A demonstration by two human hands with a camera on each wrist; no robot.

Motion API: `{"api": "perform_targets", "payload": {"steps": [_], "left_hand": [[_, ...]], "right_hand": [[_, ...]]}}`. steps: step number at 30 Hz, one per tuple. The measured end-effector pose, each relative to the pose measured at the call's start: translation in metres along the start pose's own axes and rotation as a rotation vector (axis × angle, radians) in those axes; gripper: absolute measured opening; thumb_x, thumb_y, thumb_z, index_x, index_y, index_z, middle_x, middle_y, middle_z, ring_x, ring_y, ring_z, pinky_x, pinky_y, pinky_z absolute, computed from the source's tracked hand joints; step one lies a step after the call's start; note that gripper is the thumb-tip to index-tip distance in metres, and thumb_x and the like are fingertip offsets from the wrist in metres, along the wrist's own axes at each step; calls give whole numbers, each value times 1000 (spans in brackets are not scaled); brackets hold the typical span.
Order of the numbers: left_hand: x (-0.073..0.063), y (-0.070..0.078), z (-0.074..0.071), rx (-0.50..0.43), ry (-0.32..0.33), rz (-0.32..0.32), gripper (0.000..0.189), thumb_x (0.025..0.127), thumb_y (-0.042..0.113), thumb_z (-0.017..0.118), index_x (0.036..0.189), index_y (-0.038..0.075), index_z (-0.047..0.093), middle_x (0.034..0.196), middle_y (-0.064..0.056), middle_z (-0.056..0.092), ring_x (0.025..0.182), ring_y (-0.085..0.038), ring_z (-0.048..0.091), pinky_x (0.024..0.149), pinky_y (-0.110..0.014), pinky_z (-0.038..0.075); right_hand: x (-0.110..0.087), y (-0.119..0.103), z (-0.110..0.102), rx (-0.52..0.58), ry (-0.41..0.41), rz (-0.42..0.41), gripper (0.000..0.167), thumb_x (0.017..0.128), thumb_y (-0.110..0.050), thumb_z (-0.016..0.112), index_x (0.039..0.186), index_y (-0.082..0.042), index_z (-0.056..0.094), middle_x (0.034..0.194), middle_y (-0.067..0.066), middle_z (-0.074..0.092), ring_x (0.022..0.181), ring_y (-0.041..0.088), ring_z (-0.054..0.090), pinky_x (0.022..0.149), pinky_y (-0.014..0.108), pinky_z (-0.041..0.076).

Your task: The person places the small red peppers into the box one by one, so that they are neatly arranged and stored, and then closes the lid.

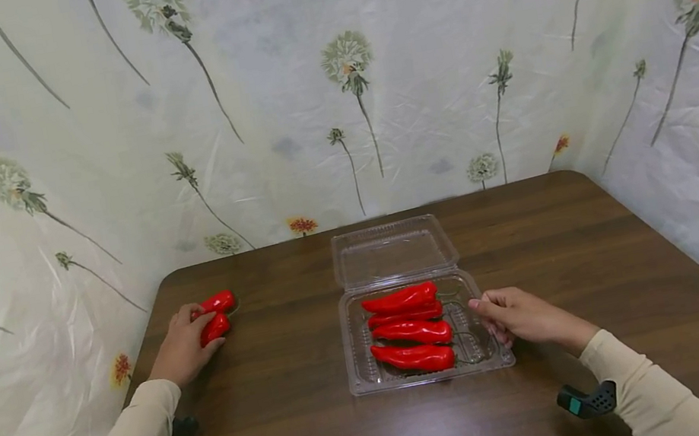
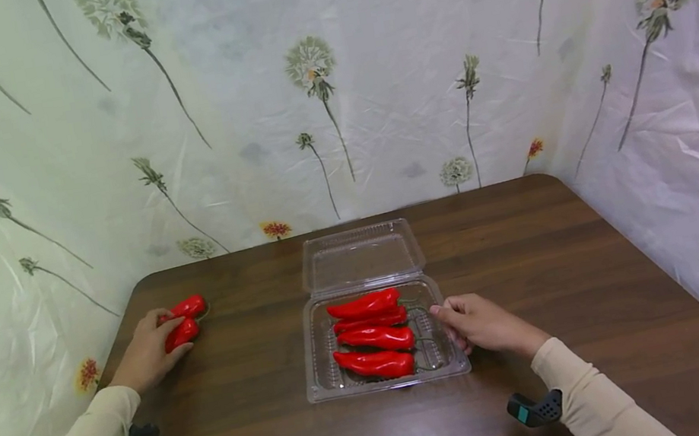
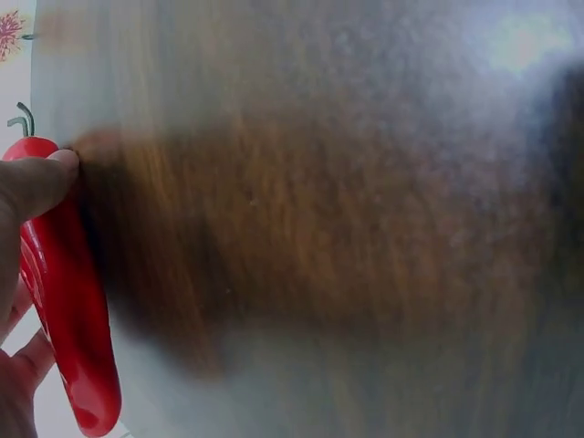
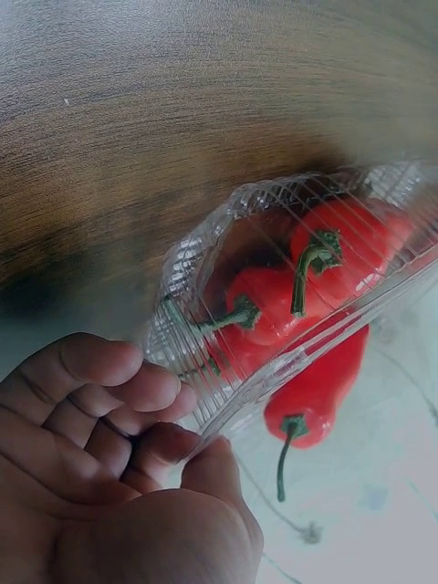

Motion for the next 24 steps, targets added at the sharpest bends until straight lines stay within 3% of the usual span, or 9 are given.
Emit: {"api": "perform_targets", "payload": {"steps": [7, 16, 24], "left_hand": [[-1, 0, 6, -18, -23, 24, 52, 88, 19, 79, 129, -6, 61, 122, -25, 60, 111, -43, 58, 98, -59, 47], [-1, -2, 10, -84, -68, -8, 52, 89, 20, 77, 132, -3, 59, 127, -24, 63, 111, -38, 60, 97, -57, 47], [-3, 14, 3, -141, -58, 21, 50, 89, 19, 77, 131, -3, 61, 129, -24, 62, 115, -40, 59, 97, -57, 47]], "right_hand": [[0, 1, 0, 6, 2, -2, 42, 108, -33, 48, 83, -1, 57, 69, 11, 59, 59, 21, 56, 53, 35, 52], [0, 2, 0, 11, 5, 1, 42, 107, -34, 48, 83, -1, 57, 69, 11, 59, 59, 22, 56, 54, 35, 52], [0, 1, 1, 18, -4, -11, 42, 107, -33, 48, 82, 0, 56, 67, 10, 57, 58, 19, 55, 53, 35, 53]]}}
Point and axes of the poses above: each hand's wrist, its own x-axis towards the middle knuckle, its own z-axis out of the palm, y = z × x, the point moved 8 cm from there along x, towards the middle knuckle
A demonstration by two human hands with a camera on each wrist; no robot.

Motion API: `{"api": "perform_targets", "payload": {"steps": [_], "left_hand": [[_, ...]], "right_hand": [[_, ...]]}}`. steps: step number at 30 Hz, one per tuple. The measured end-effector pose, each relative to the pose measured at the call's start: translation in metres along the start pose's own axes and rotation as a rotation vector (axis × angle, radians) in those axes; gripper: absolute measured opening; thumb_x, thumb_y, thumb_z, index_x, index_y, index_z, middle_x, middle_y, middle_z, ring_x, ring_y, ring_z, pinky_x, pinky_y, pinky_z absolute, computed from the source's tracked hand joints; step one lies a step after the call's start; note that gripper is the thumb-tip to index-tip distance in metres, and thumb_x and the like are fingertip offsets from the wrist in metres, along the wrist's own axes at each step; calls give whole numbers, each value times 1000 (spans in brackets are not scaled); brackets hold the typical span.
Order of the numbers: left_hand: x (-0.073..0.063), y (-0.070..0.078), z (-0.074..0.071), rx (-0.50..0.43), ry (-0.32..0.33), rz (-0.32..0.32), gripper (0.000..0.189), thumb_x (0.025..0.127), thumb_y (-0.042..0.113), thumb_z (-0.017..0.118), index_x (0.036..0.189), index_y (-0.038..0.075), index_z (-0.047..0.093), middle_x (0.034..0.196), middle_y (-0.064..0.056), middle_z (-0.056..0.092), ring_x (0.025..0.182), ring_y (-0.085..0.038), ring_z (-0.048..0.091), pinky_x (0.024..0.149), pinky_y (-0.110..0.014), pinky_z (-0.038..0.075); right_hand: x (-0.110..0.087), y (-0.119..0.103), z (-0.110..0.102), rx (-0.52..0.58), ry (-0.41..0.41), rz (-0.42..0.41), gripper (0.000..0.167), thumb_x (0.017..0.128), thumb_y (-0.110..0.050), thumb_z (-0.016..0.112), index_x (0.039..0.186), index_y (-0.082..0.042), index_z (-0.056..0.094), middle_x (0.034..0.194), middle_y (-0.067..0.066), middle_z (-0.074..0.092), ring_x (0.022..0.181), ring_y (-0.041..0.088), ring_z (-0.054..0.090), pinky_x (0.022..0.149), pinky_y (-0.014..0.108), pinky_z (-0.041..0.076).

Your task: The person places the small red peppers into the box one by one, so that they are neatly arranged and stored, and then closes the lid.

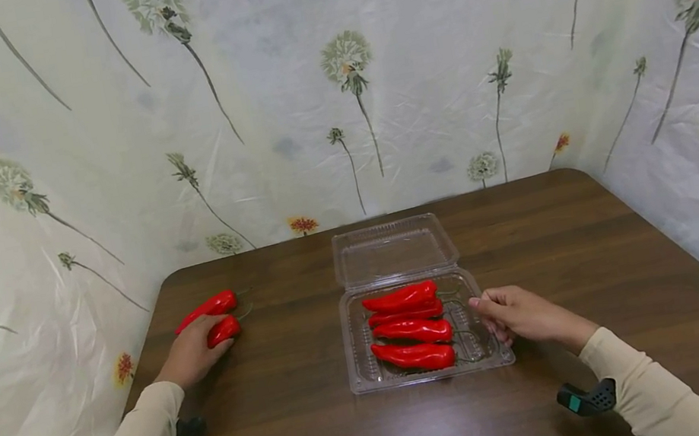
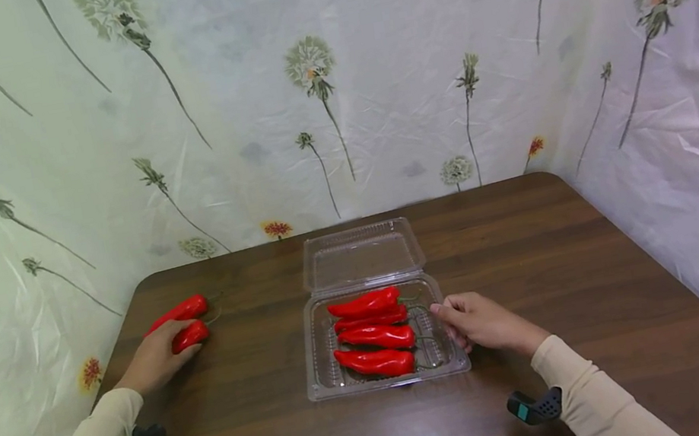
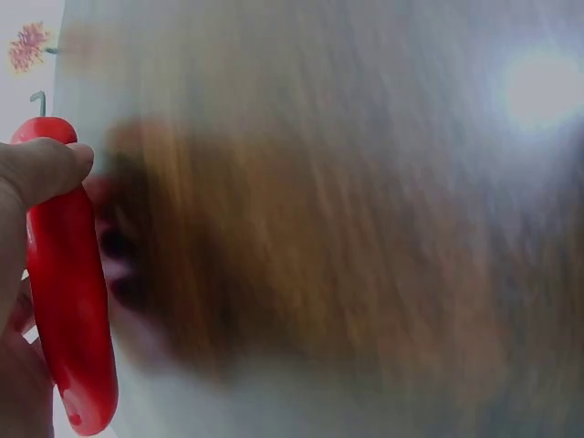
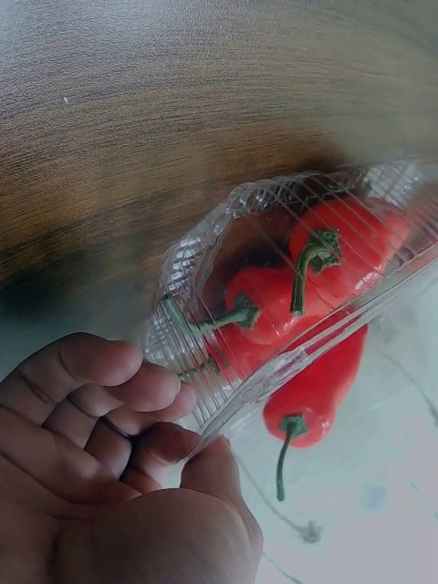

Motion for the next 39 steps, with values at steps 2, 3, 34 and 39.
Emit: {"api": "perform_targets", "payload": {"steps": [2, 3, 34, 39], "left_hand": [[1, 7, -2, -25, 6, 6, 51, 89, 19, 77, 132, -2, 60, 130, -23, 63, 115, -39, 59, 97, -57, 48], [1, 11, -3, -40, 6, 9, 52, 89, 20, 78, 133, -2, 60, 131, -22, 62, 116, -39, 59, 98, -57, 48], [18, 197, -13, -385, -31, 357, 51, 88, 22, 80, 134, 21, 61, 125, 9, 62, 106, -11, 60, 89, -30, 56], [16, 223, -13, -407, -51, 420, 52, 87, 15, 81, 135, 23, 61, 125, 11, 61, 106, -9, 60, 88, -29, 56]], "right_hand": [[0, -1, 0, -6, -4, -4, 42, 107, -33, 48, 82, 0, 56, 67, 10, 57, 57, 19, 54, 53, 35, 53], [0, -1, 0, -7, -6, -6, 43, 108, -33, 48, 82, 0, 56, 67, 10, 57, 57, 18, 54, 53, 35, 53], [-1, -4, 2, -2, -2, -10, 45, 109, -32, 46, 80, 1, 54, 65, 9, 56, 56, 16, 53, 52, 35, 53], [-1, -4, 1, -5, 2, -11, 46, 108, -34, 46, 80, 1, 54, 65, 10, 56, 56, 16, 53, 52, 35, 52]]}}
Point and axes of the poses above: each hand's wrist, its own x-axis towards the middle knuckle, its own z-axis out of the palm, y = z × x, the point moved 8 cm from there along x, towards the middle knuckle
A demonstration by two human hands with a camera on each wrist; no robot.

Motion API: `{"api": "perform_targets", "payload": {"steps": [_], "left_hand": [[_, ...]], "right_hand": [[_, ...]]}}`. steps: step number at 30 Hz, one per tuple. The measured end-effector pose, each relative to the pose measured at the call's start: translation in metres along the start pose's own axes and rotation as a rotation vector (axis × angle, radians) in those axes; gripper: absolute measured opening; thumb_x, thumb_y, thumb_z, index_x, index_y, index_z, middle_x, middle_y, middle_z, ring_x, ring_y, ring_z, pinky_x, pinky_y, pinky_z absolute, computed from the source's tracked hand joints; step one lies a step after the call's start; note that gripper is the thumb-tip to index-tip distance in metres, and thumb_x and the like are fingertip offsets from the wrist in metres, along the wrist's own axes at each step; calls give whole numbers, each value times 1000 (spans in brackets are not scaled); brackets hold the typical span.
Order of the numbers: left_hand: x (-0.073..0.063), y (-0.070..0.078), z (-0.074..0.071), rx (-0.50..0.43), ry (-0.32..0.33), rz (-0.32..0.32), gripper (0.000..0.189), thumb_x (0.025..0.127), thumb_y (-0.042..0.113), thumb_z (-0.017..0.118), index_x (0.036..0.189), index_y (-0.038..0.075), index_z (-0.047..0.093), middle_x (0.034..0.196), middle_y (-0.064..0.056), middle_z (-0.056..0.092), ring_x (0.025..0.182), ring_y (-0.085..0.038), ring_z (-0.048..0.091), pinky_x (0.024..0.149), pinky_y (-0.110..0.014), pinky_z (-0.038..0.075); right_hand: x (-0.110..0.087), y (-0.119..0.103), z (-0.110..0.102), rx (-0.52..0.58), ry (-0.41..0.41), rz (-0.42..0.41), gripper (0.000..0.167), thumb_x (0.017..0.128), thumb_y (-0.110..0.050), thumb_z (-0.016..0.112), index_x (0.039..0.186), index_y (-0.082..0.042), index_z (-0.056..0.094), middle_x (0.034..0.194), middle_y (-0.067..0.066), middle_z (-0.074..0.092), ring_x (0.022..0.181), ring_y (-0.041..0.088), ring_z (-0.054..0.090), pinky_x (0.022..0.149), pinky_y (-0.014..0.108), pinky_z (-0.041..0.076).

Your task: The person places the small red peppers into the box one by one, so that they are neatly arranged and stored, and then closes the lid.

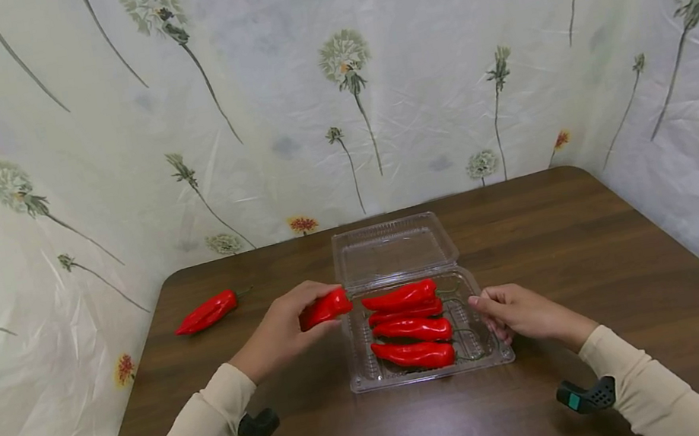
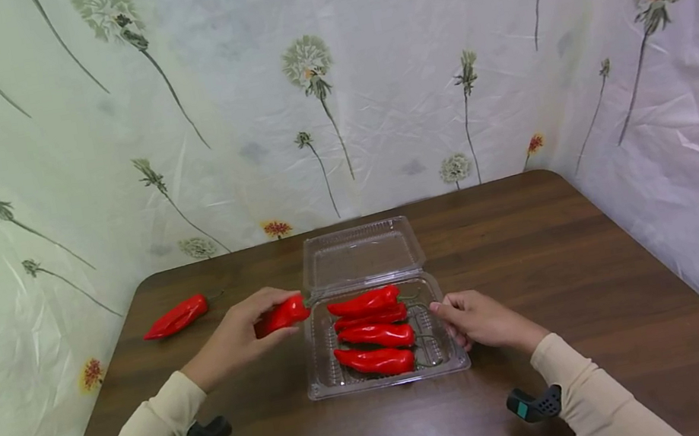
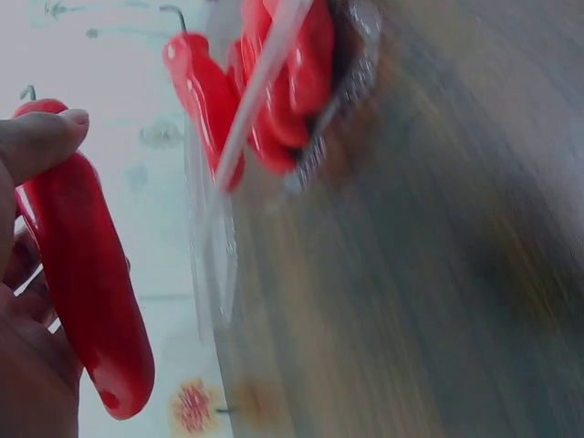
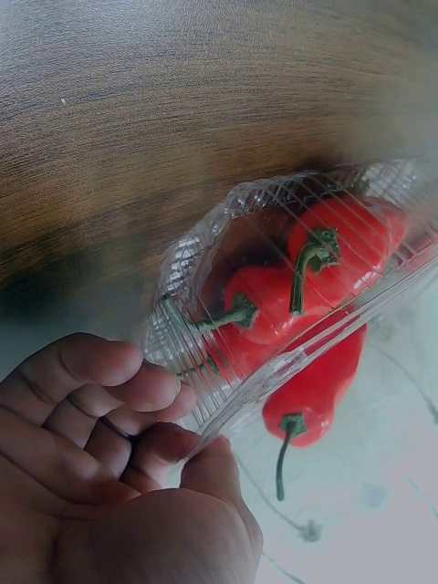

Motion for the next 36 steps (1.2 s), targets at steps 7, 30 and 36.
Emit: {"api": "perform_targets", "payload": {"steps": [7, 30, 36], "left_hand": [[10, 23, 15, -19, -54, 72, 53, 88, 16, 80, 137, 18, 60, 126, 8, 61, 106, -9, 59, 87, -26, 56], [47, 46, 75, 157, -217, 102, 53, 90, 27, 78, 139, 16, 60, 132, 1, 62, 120, -14, 55, 94, -24, 52], [56, 53, 91, 255, -266, 107, 51, 92, 32, 76, 138, 17, 60, 131, 0, 62, 120, -16, 57, 96, -25, 51]], "right_hand": [[0, 0, 0, -5, -2, -2, 45, 108, -34, 47, 80, 1, 55, 65, 10, 56, 56, 17, 53, 52, 36, 52], [2, 3, 0, 3, -5, -12, 44, 108, -33, 48, 80, 1, 55, 65, 10, 57, 56, 18, 54, 53, 36, 53], [2, 4, -1, 8, -5, -9, 43, 107, -32, 49, 80, 0, 56, 65, 11, 57, 56, 19, 54, 53, 36, 53]]}}
Point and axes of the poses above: each hand's wrist, its own x-axis towards the middle knuckle, its own z-axis out of the palm, y = z × x, the point moved 8 cm from there along x, towards the middle knuckle
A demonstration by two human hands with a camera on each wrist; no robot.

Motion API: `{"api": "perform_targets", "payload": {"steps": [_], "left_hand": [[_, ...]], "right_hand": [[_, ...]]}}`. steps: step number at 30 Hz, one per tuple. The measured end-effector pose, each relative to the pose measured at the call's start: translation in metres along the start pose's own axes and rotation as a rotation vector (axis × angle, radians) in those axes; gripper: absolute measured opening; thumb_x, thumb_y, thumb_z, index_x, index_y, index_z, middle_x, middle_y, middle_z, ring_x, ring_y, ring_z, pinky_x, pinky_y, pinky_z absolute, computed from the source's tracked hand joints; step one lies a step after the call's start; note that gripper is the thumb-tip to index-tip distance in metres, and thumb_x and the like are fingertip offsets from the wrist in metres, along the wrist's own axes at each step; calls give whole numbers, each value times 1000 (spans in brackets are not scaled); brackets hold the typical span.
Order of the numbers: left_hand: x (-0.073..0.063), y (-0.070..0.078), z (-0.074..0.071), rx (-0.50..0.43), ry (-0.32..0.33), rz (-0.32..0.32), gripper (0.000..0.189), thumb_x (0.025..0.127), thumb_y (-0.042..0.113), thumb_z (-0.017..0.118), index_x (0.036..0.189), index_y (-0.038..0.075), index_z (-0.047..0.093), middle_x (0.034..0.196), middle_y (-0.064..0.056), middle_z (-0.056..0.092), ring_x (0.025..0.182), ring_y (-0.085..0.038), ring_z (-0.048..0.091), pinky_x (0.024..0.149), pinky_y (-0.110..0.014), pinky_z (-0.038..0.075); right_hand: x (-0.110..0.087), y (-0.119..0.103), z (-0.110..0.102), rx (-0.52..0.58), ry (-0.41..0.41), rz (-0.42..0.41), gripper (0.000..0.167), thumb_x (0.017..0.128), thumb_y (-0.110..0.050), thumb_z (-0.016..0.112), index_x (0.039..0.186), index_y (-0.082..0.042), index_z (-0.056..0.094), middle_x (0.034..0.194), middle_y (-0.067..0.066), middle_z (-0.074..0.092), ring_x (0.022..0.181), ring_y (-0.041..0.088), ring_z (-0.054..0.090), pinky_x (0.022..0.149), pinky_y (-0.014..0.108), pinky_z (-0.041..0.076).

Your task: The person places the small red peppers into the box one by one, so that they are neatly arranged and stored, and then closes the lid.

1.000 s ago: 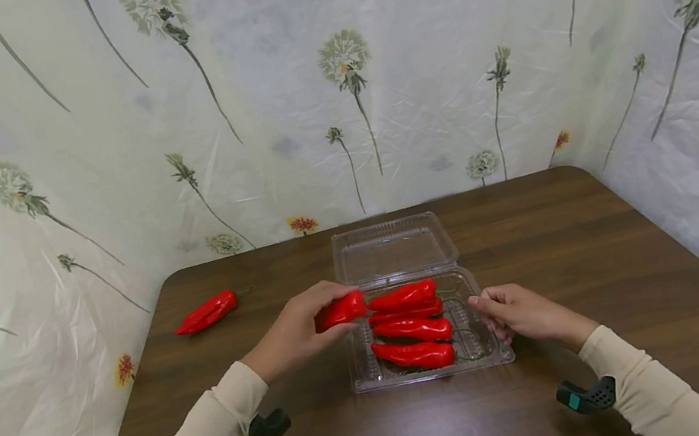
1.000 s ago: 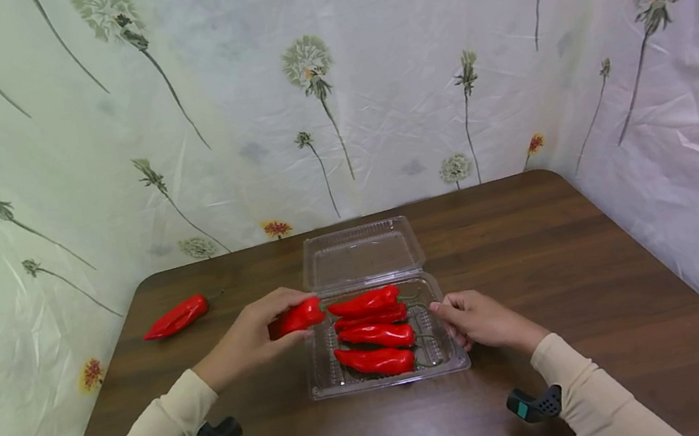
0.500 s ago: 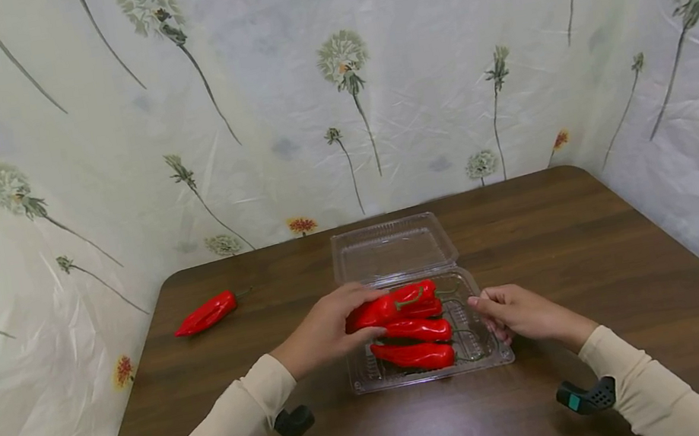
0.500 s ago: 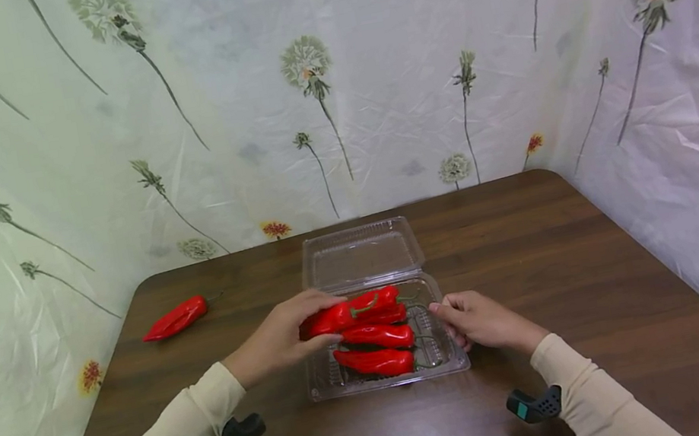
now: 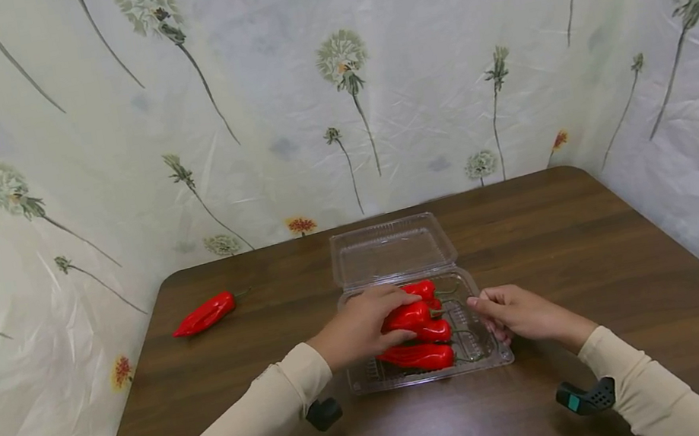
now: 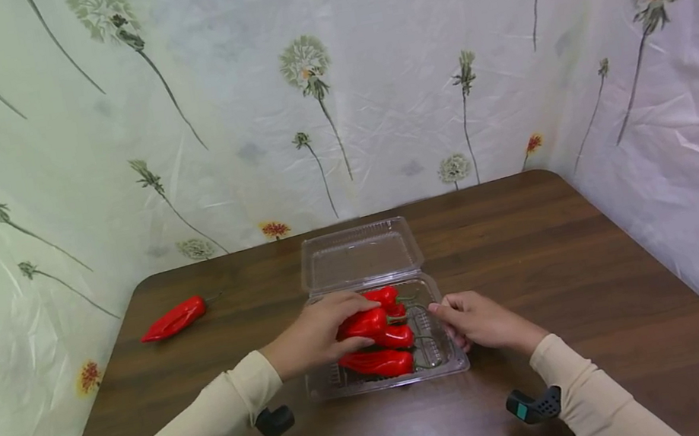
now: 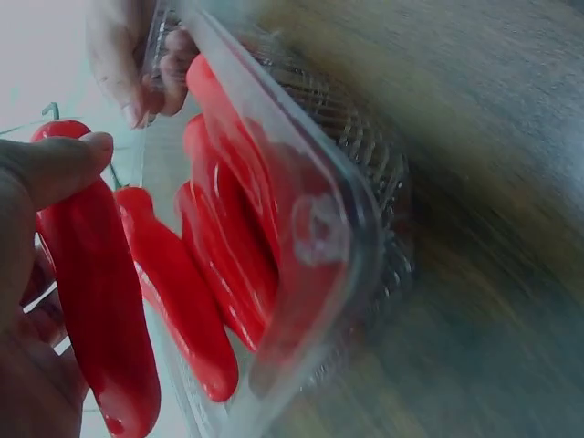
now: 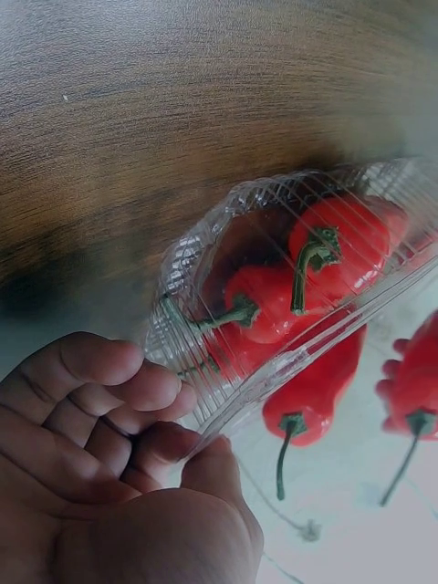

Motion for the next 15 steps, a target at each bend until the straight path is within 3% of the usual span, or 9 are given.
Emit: {"api": "perform_targets", "payload": {"steps": [15], "left_hand": [[19, 8, 20, 125, -56, -4, 50, 91, 32, 76, 137, 18, 60, 129, 1, 62, 118, -15, 59, 102, -28, 48]], "right_hand": [[0, -2, 1, 8, -6, 2, 45, 108, -33, 47, 81, 2, 55, 66, 12, 57, 56, 18, 54, 52, 36, 53]]}}
Point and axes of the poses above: each hand's wrist, its own x-axis towards the middle knuckle, its own z-axis out of the palm, y = z × x, the point moved 8 cm from there along x, towards the middle knuckle
